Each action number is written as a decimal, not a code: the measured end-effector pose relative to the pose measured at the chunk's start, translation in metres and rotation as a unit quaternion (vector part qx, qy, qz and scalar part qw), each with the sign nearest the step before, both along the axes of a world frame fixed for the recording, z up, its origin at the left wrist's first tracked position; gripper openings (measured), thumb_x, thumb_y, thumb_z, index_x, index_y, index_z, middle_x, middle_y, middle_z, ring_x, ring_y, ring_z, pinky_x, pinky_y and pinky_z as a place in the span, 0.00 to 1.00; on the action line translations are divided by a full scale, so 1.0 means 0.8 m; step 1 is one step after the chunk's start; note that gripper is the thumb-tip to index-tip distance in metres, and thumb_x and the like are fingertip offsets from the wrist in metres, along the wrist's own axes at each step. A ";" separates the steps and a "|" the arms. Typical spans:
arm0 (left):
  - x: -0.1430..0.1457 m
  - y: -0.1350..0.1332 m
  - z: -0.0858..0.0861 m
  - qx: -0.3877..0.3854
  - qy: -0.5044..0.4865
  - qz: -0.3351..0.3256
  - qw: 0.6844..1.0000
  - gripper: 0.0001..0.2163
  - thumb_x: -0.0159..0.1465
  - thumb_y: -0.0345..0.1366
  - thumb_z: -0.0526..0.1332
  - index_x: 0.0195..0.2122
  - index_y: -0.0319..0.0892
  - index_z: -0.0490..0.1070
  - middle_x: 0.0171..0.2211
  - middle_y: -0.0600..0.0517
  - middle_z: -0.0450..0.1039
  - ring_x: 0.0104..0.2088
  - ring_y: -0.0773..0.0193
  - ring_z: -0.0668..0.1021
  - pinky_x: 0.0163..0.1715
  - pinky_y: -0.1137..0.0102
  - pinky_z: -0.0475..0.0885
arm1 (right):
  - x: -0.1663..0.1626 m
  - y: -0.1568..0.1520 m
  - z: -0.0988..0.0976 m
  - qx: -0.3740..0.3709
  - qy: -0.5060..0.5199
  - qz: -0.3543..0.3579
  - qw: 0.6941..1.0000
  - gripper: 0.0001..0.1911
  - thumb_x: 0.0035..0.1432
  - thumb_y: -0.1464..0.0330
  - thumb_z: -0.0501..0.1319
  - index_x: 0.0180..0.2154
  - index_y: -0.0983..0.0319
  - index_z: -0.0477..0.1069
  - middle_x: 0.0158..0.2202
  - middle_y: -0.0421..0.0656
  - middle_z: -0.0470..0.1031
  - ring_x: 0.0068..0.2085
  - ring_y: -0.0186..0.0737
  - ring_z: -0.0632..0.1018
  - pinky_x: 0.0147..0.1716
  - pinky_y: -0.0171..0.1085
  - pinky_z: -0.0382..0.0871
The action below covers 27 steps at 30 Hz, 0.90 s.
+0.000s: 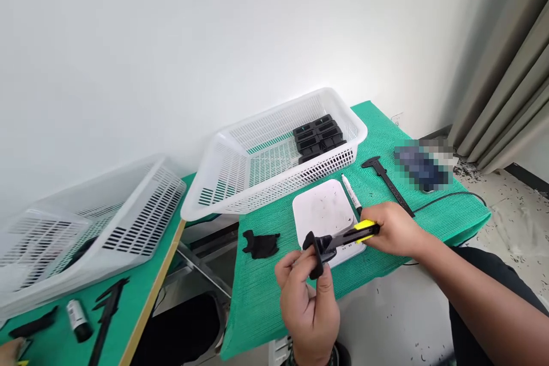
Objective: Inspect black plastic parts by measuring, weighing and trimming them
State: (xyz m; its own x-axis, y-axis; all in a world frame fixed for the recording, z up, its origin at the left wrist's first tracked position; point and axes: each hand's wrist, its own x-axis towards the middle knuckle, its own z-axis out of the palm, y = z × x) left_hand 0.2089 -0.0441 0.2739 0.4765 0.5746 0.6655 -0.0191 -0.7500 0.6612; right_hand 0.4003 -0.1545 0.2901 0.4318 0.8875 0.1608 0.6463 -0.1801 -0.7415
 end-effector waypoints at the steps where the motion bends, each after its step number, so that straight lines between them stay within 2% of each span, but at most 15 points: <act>1: -0.002 0.001 0.001 0.009 0.007 -0.008 1.000 0.12 0.67 0.30 0.63 0.49 0.48 0.78 0.45 0.45 0.79 0.52 0.52 0.76 0.40 0.64 0.79 | -0.002 0.000 0.000 -0.012 -0.005 -0.005 1.000 0.12 0.52 0.72 0.62 0.24 0.59 0.58 0.22 0.37 0.68 0.25 0.34 0.66 0.27 0.35 0.49; 4: -0.005 0.001 0.003 0.016 0.032 -0.052 0.998 0.10 0.66 0.30 0.64 0.46 0.49 0.80 0.44 0.45 0.81 0.50 0.50 0.78 0.43 0.60 0.80 | -0.003 0.001 0.000 -0.052 -0.021 -0.079 0.995 0.14 0.53 0.70 0.63 0.24 0.58 0.57 0.23 0.38 0.69 0.26 0.36 0.67 0.26 0.35 0.47; 6: -0.003 -0.002 0.000 -0.019 0.035 -0.069 0.997 0.08 0.66 0.33 0.66 0.44 0.48 0.81 0.44 0.44 0.81 0.51 0.48 0.80 0.45 0.58 0.81 | -0.001 0.001 0.000 -0.063 -0.021 -0.123 0.990 0.15 0.54 0.69 0.63 0.24 0.58 0.57 0.22 0.39 0.69 0.25 0.36 0.66 0.26 0.36 0.47; 7: -0.002 -0.004 -0.002 -0.060 0.029 -0.062 0.996 0.07 0.66 0.36 0.66 0.44 0.47 0.81 0.45 0.44 0.81 0.51 0.48 0.80 0.45 0.58 0.81 | 0.000 0.001 0.000 -0.059 -0.014 -0.130 0.990 0.16 0.54 0.69 0.64 0.23 0.58 0.56 0.22 0.38 0.68 0.25 0.36 0.66 0.26 0.36 0.47; 9: 0.001 -0.007 -0.004 -0.192 -0.004 -0.026 0.981 0.11 0.65 0.43 0.68 0.45 0.46 0.81 0.45 0.43 0.82 0.48 0.47 0.82 0.44 0.58 0.82 | 0.002 -0.001 0.001 -0.039 0.005 -0.112 0.993 0.17 0.54 0.68 0.64 0.23 0.58 0.55 0.21 0.38 0.66 0.24 0.35 0.65 0.25 0.35 0.49; 12: 0.004 -0.003 0.000 -0.409 -0.083 0.000 0.909 0.16 0.63 0.50 0.68 0.45 0.46 0.81 0.43 0.43 0.82 0.44 0.48 0.83 0.43 0.57 0.82 | 0.002 -0.002 0.002 -0.022 0.012 -0.063 0.998 0.15 0.53 0.70 0.63 0.24 0.58 0.56 0.21 0.37 0.65 0.25 0.35 0.64 0.26 0.35 0.50; 15: 0.003 0.008 0.009 -0.518 -0.141 -0.047 0.843 0.17 0.64 0.53 0.65 0.49 0.52 0.80 0.50 0.44 0.81 0.51 0.46 0.82 0.50 0.52 0.80 | -0.002 -0.002 0.002 -0.039 0.000 -0.040 0.998 0.14 0.52 0.72 0.63 0.24 0.59 0.56 0.22 0.37 0.65 0.26 0.35 0.64 0.27 0.35 0.49; 18: 0.004 0.015 0.013 -0.539 -0.151 -0.080 0.825 0.18 0.65 0.56 0.62 0.48 0.54 0.80 0.52 0.45 0.80 0.54 0.47 0.81 0.54 0.50 0.78 | -0.007 -0.002 0.003 -0.051 0.009 -0.046 0.998 0.14 0.53 0.71 0.64 0.25 0.59 0.57 0.23 0.38 0.67 0.27 0.35 0.66 0.27 0.36 0.48; 21: 0.010 0.014 0.013 -0.538 -0.143 -0.069 0.828 0.15 0.61 0.54 0.69 0.42 0.51 0.80 0.44 0.47 0.81 0.47 0.51 0.82 0.48 0.54 0.80 | -0.011 -0.002 0.003 -0.046 0.064 -0.051 0.996 0.18 0.56 0.62 0.67 0.26 0.59 0.58 0.24 0.38 0.67 0.28 0.36 0.65 0.27 0.36 0.50; 24: 0.015 0.008 0.015 -0.506 -0.128 -0.074 0.850 0.15 0.57 0.50 0.74 0.34 0.46 0.75 0.34 0.50 0.78 0.35 0.59 0.81 0.36 0.65 0.79 | -0.012 -0.004 0.002 -0.015 0.144 -0.022 0.989 0.21 0.59 0.52 0.66 0.28 0.59 0.60 0.26 0.38 0.66 0.29 0.37 0.66 0.28 0.36 0.54; 27: 0.017 0.001 0.020 -0.441 -0.126 -0.081 0.885 0.16 0.59 0.45 0.74 0.29 0.43 0.68 0.26 0.55 0.69 0.26 0.68 0.74 0.27 0.73 0.74 | -0.010 -0.009 0.001 0.027 0.234 0.033 0.971 0.22 0.66 0.49 0.59 0.31 0.59 0.63 0.28 0.38 0.63 0.30 0.37 0.65 0.29 0.35 0.57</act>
